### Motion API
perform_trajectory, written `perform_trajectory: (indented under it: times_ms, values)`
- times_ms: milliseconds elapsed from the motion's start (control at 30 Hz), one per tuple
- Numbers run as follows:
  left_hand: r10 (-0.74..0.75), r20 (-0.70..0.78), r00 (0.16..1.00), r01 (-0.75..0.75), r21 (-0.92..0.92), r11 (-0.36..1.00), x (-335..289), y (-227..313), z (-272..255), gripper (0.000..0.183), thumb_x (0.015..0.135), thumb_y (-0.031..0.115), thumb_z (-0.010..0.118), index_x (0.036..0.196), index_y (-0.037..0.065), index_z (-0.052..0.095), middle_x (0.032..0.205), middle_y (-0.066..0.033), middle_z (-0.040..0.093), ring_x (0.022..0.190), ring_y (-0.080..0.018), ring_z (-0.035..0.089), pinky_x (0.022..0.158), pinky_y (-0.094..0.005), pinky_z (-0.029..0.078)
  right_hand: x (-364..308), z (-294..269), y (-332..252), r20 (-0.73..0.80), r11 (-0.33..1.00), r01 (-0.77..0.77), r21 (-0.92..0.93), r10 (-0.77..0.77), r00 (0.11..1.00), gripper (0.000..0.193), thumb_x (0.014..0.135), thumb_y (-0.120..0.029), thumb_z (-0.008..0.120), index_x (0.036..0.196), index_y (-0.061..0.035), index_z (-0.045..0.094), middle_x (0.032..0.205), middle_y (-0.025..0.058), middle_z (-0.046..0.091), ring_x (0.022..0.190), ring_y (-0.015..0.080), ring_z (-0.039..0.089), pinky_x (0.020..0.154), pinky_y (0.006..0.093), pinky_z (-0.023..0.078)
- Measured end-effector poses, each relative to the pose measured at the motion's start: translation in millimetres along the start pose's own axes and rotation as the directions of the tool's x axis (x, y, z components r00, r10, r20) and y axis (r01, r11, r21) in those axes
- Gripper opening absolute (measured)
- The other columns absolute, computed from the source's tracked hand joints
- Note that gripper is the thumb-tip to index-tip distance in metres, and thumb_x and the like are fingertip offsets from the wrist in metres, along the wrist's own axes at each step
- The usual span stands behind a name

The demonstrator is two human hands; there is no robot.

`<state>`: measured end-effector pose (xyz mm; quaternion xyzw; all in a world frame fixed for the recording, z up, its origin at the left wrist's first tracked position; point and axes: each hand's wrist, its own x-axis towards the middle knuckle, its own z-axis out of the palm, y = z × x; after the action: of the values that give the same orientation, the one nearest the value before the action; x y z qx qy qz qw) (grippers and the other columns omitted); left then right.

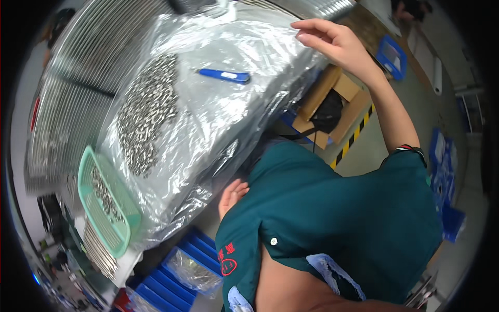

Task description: The person takes a mesh bag out of a cardboard box, sets it on the table, and scrapes small metal nuts from a pile using a utility knife.

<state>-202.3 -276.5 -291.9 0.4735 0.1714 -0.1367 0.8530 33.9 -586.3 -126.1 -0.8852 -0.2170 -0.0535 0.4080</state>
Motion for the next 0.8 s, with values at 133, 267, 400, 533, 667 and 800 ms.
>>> perform_trajectory:
  times_ms: [133, 267, 400, 533, 667, 800]
  values:
    - [-0.139, -0.040, 0.989, 0.143, 0.113, 0.983, 24.6, -11.1, -13.0, 0.036, 0.088, 0.020, 0.050, 0.117, -0.001, 0.048, 0.106, -0.0129, 0.058, 0.090, -0.0145, 0.056, 0.074, -0.0256, 0.046, -47.8, -32.6, 46.4, -0.094, 0.969, -0.196, 0.151, 0.211, 0.973, 0.030, 0.090, -0.025, 0.048, 0.113, -0.0087, 0.054, 0.091, -0.0003, 0.060, 0.084, 0.0064, 0.055, 0.070, 0.0201, 0.042]
    - [-0.205, -0.301, 0.931, 0.282, 0.241, 0.928, 43.7, 11.4, 0.3, 0.041, 0.085, 0.024, 0.055, 0.119, 0.002, 0.046, 0.109, -0.0106, 0.055, 0.089, -0.0152, 0.055, 0.071, -0.0255, 0.048, -100.7, -20.5, 118.4, -0.092, 0.795, -0.514, 0.321, 0.567, 0.819, 0.032, 0.088, -0.031, 0.050, 0.112, -0.0106, 0.055, 0.088, -0.0022, 0.060, 0.079, 0.0045, 0.054, 0.066, 0.0182, 0.040]
    - [-0.184, -0.337, 0.923, 0.265, 0.210, 0.941, 46.9, 8.2, -12.1, 0.044, 0.082, 0.028, 0.059, 0.116, 0.001, 0.048, 0.107, -0.0097, 0.056, 0.088, -0.0144, 0.054, 0.071, -0.0238, 0.045, -158.5, 28.4, 182.9, 0.024, 0.516, -0.747, 0.418, 0.816, 0.578, 0.037, 0.085, -0.038, 0.053, 0.109, -0.0093, 0.054, 0.086, -0.0024, 0.060, 0.074, 0.0040, 0.056, 0.061, 0.0186, 0.044]
    - [-0.220, -0.253, 0.942, 0.283, 0.249, 0.926, 46.7, -25.3, -39.1, 0.039, 0.086, 0.025, 0.054, 0.115, 0.000, 0.050, 0.105, -0.0091, 0.058, 0.089, -0.0141, 0.054, 0.074, -0.0236, 0.043, -220.1, 95.0, 221.9, 0.172, 0.261, -0.874, 0.409, 0.919, 0.355, 0.026, 0.085, -0.035, 0.053, 0.095, -0.0114, 0.058, 0.074, -0.0021, 0.060, 0.060, 0.0039, 0.055, 0.051, 0.0200, 0.044]
    - [-0.171, -0.259, 0.951, 0.257, 0.346, 0.903, 47.3, -36.1, -36.1, 0.033, 0.089, 0.022, 0.049, 0.114, 0.000, 0.051, 0.107, -0.0098, 0.057, 0.090, -0.0130, 0.053, 0.074, -0.0237, 0.042, -274.0, 163.3, 242.1, 0.449, 0.349, -0.929, -0.126, 0.855, 0.260, 0.042, 0.084, -0.044, 0.049, 0.078, -0.0044, 0.061, 0.064, 0.0039, 0.060, 0.054, 0.0125, 0.057, 0.046, 0.0269, 0.045]
    - [-0.180, -0.263, 0.948, 0.264, 0.332, 0.906, 49.1, -30.5, -31.6, 0.033, 0.089, 0.021, 0.049, 0.115, 0.000, 0.051, 0.107, -0.0099, 0.057, 0.090, -0.0128, 0.053, 0.073, -0.0239, 0.042, -261.0, 188.1, 215.9, 0.446, 0.315, -0.870, -0.379, 0.886, 0.126, 0.053, 0.084, -0.049, 0.044, 0.068, -0.0023, 0.063, 0.060, 0.0074, 0.061, 0.058, 0.0194, 0.060, 0.054, 0.0318, 0.048]
